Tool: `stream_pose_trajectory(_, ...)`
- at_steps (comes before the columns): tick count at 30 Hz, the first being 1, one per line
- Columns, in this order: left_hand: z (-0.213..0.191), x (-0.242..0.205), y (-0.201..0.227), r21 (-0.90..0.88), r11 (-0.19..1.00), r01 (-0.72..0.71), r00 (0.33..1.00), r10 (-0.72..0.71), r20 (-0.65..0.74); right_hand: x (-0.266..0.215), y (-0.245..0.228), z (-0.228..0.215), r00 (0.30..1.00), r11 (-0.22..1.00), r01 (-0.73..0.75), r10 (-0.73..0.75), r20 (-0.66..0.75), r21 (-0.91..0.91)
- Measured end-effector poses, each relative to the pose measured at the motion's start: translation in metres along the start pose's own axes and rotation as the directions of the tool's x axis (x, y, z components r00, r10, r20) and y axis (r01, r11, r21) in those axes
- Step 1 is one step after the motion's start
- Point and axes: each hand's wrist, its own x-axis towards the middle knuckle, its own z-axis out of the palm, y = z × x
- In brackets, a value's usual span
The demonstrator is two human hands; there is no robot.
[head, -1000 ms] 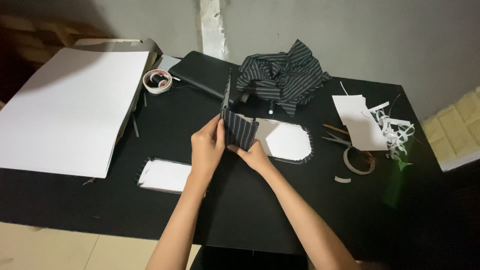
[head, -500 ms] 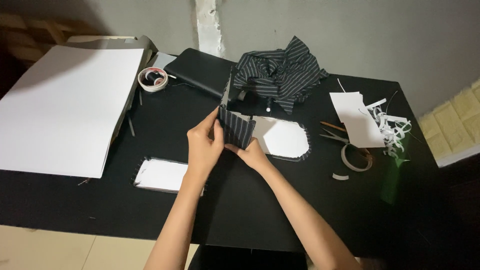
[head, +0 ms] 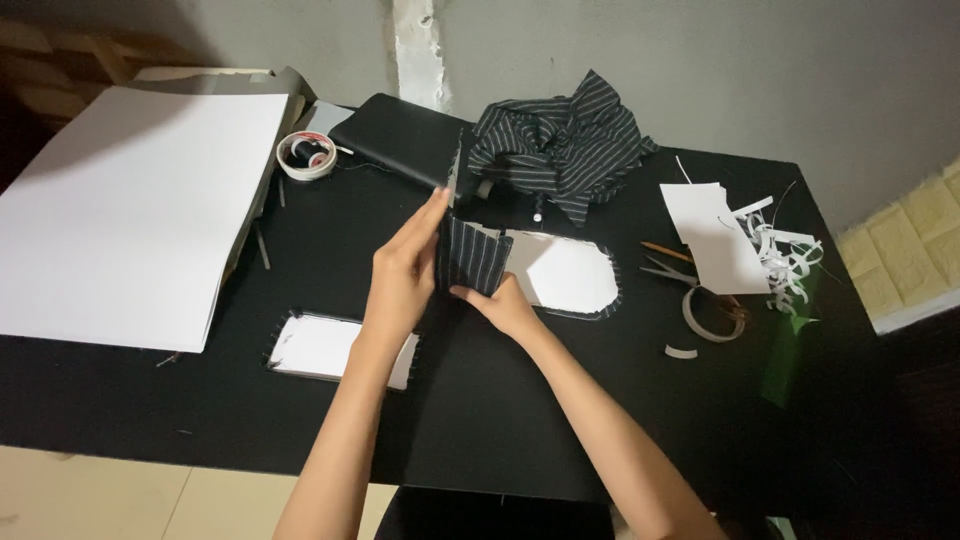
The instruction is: The person is assembling a component by carefully placing and pressing striped fabric strips onto a white padded template on a workshop table.
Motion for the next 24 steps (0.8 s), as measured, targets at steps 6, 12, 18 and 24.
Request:
stream_pose_trajectory(6, -0.010, 0.010, -0.012, 0.037, 0.999, -0.027, 0.998, 0.025, 0.060, 0.000, -0.014, -0.007, 0.999, 1.000, -0.017, 0.017, 0.043, -0.001)
stream_pose_trajectory(12, -0.008, 0.016, -0.013, 0.050, 0.998, -0.039, 0.998, 0.037, 0.043, -0.017, -0.057, -0.013, 0.991, 0.993, -0.116, 0.114, 0.068, 0.015)
stream_pose_trajectory(18, -0.004, 0.015, -0.016, 0.063, 0.997, -0.043, 0.999, 0.042, 0.014, 0.010, 0.065, -0.036, 0.976, 0.826, 0.214, -0.163, -0.144, 0.521)
stream_pose_trajectory(24, 0.006, 0.013, -0.008, 0.030, 0.999, -0.040, 0.999, 0.039, 0.034, -0.013, 0.027, -0.064, 0.978, 0.354, 0.100, 0.139, -0.159, 0.930)
